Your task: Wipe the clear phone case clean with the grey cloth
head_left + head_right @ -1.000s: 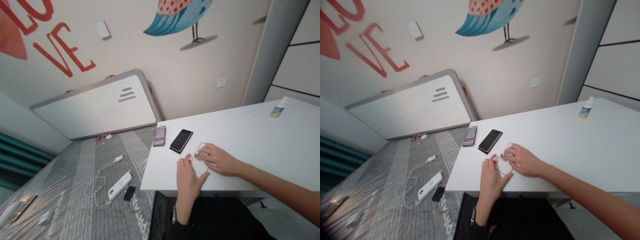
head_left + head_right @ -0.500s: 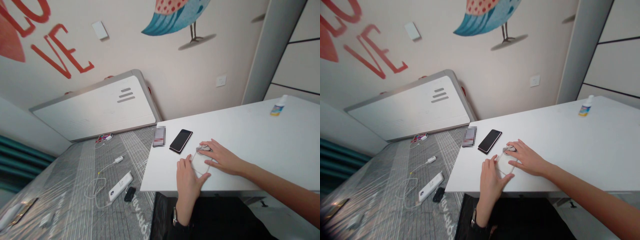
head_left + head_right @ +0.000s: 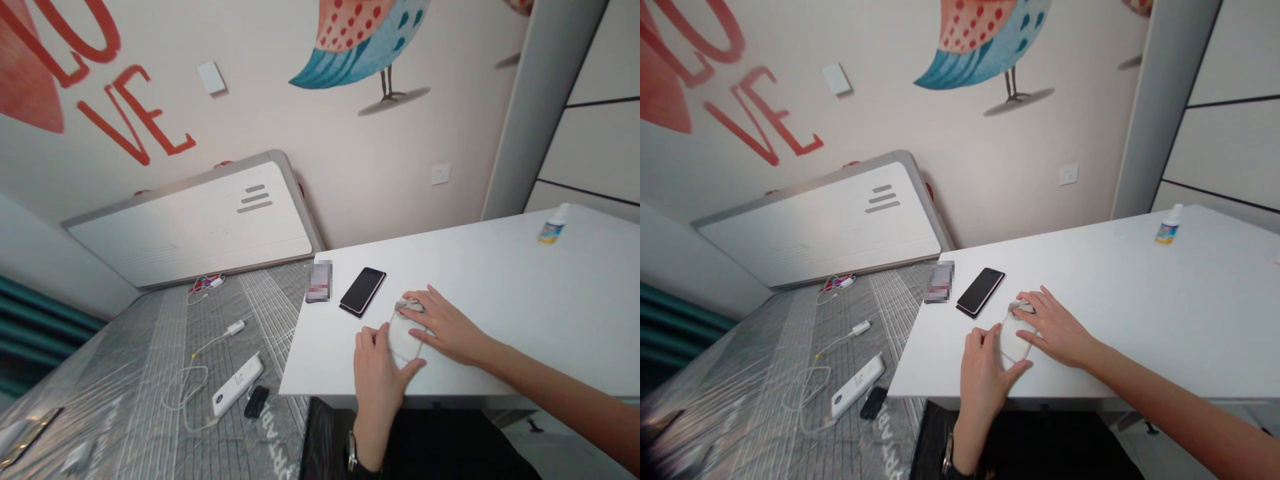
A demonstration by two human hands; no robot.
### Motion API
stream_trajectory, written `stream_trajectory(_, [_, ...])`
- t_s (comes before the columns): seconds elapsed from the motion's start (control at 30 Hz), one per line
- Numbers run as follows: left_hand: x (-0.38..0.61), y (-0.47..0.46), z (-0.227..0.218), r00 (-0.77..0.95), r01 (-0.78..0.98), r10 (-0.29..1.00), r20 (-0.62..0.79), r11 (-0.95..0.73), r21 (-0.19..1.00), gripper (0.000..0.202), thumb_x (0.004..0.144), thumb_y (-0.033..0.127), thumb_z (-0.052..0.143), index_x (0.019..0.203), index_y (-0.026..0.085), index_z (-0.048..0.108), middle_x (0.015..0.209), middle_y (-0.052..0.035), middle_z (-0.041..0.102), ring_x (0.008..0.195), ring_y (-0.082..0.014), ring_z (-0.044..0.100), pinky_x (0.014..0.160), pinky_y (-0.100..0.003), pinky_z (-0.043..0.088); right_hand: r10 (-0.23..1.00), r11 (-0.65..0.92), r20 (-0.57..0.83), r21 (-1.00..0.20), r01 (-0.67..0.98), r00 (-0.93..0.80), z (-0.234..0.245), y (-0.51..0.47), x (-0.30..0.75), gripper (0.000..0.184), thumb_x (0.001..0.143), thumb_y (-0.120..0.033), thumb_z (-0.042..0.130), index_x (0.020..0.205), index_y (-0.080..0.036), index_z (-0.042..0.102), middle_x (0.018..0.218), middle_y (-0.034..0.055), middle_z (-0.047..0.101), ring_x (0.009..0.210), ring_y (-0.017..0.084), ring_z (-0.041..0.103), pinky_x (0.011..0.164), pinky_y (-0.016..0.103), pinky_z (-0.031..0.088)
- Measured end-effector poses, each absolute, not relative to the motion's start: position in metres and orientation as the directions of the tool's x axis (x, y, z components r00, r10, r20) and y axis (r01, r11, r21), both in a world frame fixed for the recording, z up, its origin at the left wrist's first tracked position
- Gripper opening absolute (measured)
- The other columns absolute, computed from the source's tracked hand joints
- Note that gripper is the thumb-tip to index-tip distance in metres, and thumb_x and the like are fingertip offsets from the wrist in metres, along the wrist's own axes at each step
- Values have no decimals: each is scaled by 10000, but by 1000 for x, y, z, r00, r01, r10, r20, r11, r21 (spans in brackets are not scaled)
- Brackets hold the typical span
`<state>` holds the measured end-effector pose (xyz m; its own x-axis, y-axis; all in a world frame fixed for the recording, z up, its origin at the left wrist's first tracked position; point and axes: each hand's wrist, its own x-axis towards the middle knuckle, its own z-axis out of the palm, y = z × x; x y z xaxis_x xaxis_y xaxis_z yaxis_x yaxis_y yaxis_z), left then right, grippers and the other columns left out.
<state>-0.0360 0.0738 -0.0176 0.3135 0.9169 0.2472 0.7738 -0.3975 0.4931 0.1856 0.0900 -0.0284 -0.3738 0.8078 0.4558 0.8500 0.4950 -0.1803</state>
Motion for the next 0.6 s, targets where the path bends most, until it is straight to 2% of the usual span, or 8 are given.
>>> stream_trajectory(0.13, [-36, 73, -13, 326, 770, 911, 251, -410, 489, 812, 688, 457, 935, 1390, 261, 576, 1107, -60, 567, 1060, -274, 567, 932, -421, 506, 803, 496, 456, -155, 855, -384, -29, 89, 185, 489, 1048, -508, 489, 1389, -195, 647, 1386, 150, 610, 1309, 308, 538, 1210, 647, 326])
stream_trajectory(0.27, [-36, 71, -7, 353, 746, 902, 251, -433, 507, 583, 724, 434, 916, 1247, 339, 677, 1074, -42, 547, 1029, -254, 566, 917, -409, 506, 808, 487, 449, -146, 861, -381, -28, 89, 184, 472, 1049, -491, 496, 1374, -190, 657, 1376, 138, 624, 1288, 306, 542, 1204, 633, 336])
stream_trajectory(0.6, [-35, 71, -7, 330, 738, 917, 226, -399, 543, 485, 716, 369, 928, 1105, 253, 662, 1073, -46, 549, 1070, -272, 557, 932, -434, 485, 801, 491, 470, -161, 856, -371, -31, 89, 184, 429, 1044, -443, 522, 1360, -192, 669, 1383, 129, 633, 1285, 301, 545, 1193, 598, 365])
